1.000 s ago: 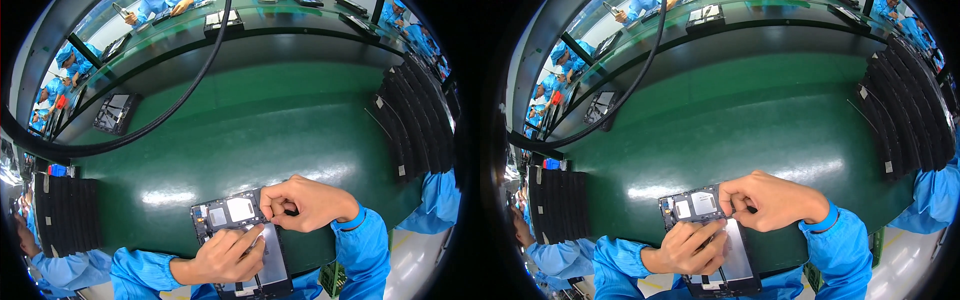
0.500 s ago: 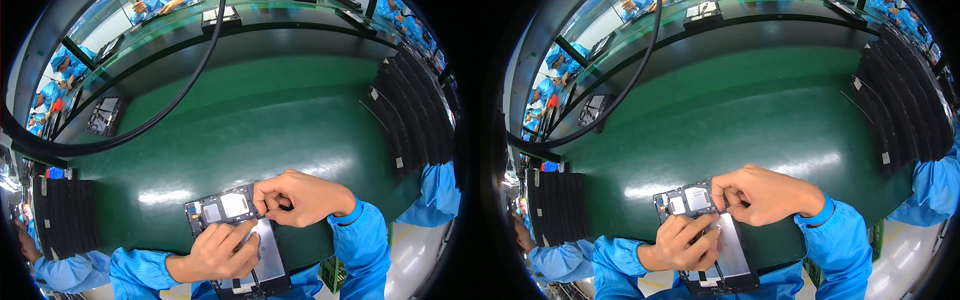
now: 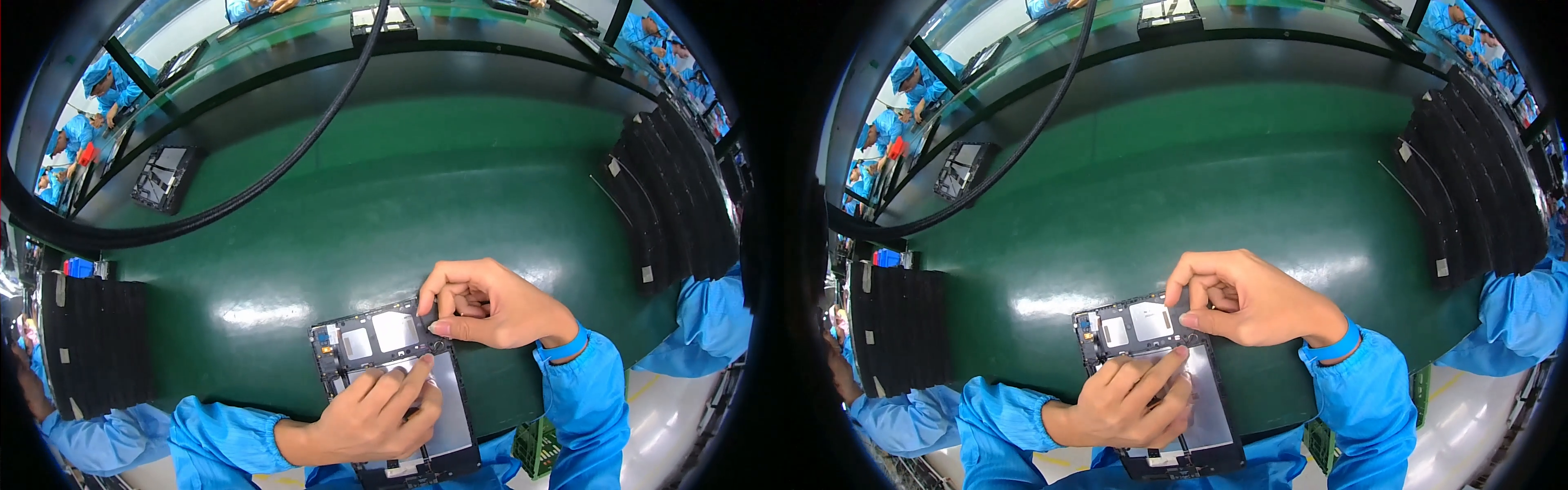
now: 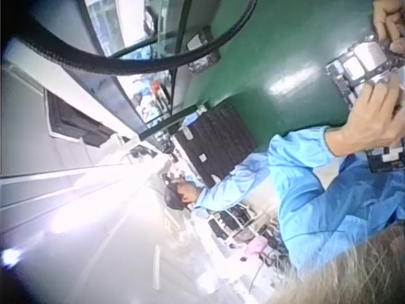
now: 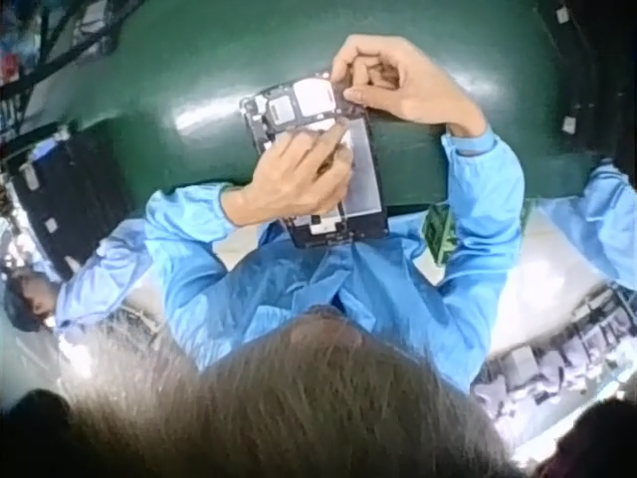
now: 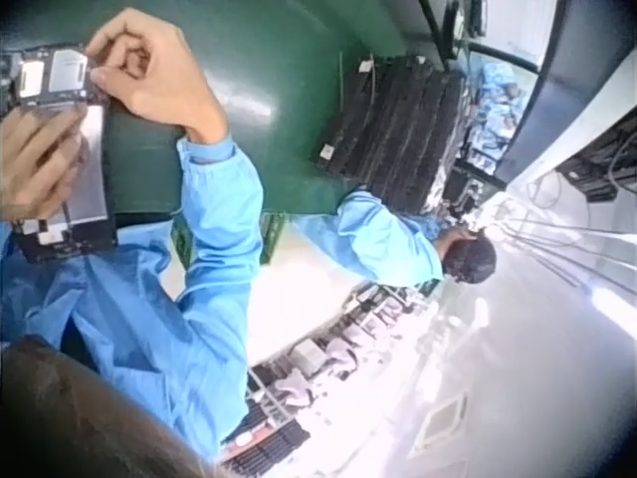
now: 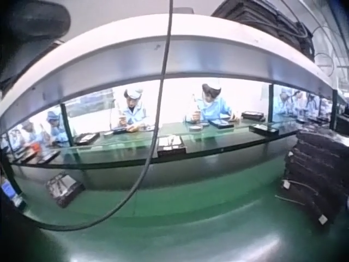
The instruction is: The person connects internal components and checks wiring for a tablet device, working with a tablet chassis, battery, ribbon cable, and screen assembly using a manual precision tool.
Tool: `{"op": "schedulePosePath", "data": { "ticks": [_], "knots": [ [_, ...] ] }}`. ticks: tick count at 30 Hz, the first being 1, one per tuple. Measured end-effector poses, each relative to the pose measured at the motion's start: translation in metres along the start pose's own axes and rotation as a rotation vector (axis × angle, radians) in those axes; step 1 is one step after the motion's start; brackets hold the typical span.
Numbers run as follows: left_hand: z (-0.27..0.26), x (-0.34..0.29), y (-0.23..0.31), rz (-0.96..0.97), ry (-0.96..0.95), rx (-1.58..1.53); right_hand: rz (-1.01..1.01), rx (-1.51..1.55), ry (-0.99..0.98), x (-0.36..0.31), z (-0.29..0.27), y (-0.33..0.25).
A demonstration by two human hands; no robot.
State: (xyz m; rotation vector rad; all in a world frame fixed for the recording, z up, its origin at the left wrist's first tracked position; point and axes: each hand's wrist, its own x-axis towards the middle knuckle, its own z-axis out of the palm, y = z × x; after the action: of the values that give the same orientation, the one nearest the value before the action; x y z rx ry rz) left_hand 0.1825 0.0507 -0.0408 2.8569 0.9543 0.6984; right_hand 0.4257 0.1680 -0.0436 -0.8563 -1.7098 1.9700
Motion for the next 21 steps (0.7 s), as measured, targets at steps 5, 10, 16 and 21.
{"op": "schedulePosePath", "data": {
  "ticks": [5, 10, 16, 21],
  "knots": [
    [0.006, 0.0, 0.0, -0.042, 0.001, 0.011, -0.028, 0.031, 0.059, -0.009, -0.003, 0.009],
    [0.012, 0.0, 0.003, -0.057, 0.009, 0.01, -0.062, -0.074, 0.138, -0.011, 0.003, 0.008],
    [0.014, 0.003, 0.006, -0.097, -0.024, 0.064, -0.245, -0.26, 0.29, 0.001, 0.013, 0.022],
    [0.013, 0.004, 0.004, -0.082, -0.048, 0.16, -0.309, -0.362, 0.293, 0.011, 0.016, 0.029]
  ]
}}
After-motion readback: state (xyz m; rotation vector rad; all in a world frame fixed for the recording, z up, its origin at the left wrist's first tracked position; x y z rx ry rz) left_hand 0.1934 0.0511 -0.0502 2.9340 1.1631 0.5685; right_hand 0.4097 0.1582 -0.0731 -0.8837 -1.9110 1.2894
